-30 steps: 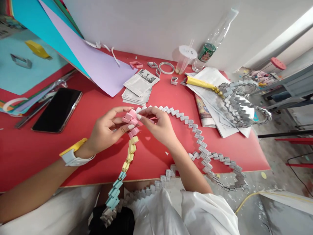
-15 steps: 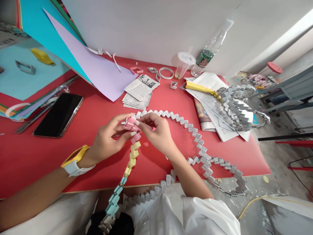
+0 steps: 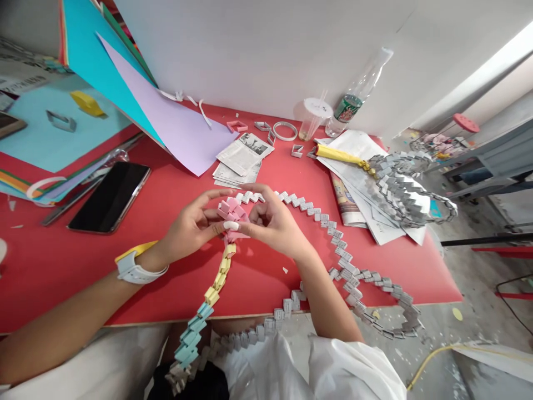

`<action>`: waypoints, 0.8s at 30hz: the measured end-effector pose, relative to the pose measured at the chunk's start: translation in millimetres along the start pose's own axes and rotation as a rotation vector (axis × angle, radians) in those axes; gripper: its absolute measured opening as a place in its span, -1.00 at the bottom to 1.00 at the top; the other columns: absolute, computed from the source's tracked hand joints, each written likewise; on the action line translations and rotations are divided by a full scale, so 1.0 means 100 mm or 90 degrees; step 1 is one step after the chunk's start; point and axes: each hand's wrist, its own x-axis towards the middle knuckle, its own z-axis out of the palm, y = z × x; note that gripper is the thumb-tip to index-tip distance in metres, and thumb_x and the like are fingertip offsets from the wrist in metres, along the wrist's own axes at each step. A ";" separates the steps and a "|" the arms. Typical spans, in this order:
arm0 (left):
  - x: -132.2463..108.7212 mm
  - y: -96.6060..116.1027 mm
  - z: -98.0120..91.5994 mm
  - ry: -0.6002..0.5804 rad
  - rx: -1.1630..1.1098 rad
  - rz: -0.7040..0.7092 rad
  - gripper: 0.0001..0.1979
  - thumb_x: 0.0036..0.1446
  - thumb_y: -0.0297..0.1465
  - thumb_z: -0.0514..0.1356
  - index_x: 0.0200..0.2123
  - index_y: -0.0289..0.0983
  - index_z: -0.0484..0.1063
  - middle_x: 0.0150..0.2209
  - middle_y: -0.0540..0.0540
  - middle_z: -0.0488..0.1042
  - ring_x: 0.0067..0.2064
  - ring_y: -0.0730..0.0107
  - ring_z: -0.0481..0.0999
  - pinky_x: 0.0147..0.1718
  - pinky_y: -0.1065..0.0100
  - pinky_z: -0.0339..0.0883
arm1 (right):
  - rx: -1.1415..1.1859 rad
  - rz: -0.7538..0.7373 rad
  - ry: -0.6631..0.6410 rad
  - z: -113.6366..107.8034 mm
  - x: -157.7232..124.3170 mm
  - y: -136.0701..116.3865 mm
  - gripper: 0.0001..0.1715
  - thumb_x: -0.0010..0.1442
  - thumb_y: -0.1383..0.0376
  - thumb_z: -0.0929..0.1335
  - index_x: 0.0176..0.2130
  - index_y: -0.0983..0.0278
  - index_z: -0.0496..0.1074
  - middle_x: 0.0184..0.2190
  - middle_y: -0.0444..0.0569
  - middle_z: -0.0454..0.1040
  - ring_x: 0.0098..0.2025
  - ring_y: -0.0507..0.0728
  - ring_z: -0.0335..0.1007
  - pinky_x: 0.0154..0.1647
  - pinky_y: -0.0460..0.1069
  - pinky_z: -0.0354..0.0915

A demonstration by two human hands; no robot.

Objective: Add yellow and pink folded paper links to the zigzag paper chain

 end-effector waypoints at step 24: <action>0.02 -0.09 -0.05 -0.132 -0.177 -0.043 -0.52 0.20 -0.33 0.26 0.15 -0.10 0.19 -0.22 -0.09 0.56 -0.27 0.30 0.62 -0.25 0.18 0.56 | -0.098 -0.193 0.060 0.02 0.01 0.08 -0.90 0.19 0.24 0.44 -0.34 0.22 0.50 -0.27 -0.05 0.47 -0.29 0.04 0.38 -0.33 -0.03 0.31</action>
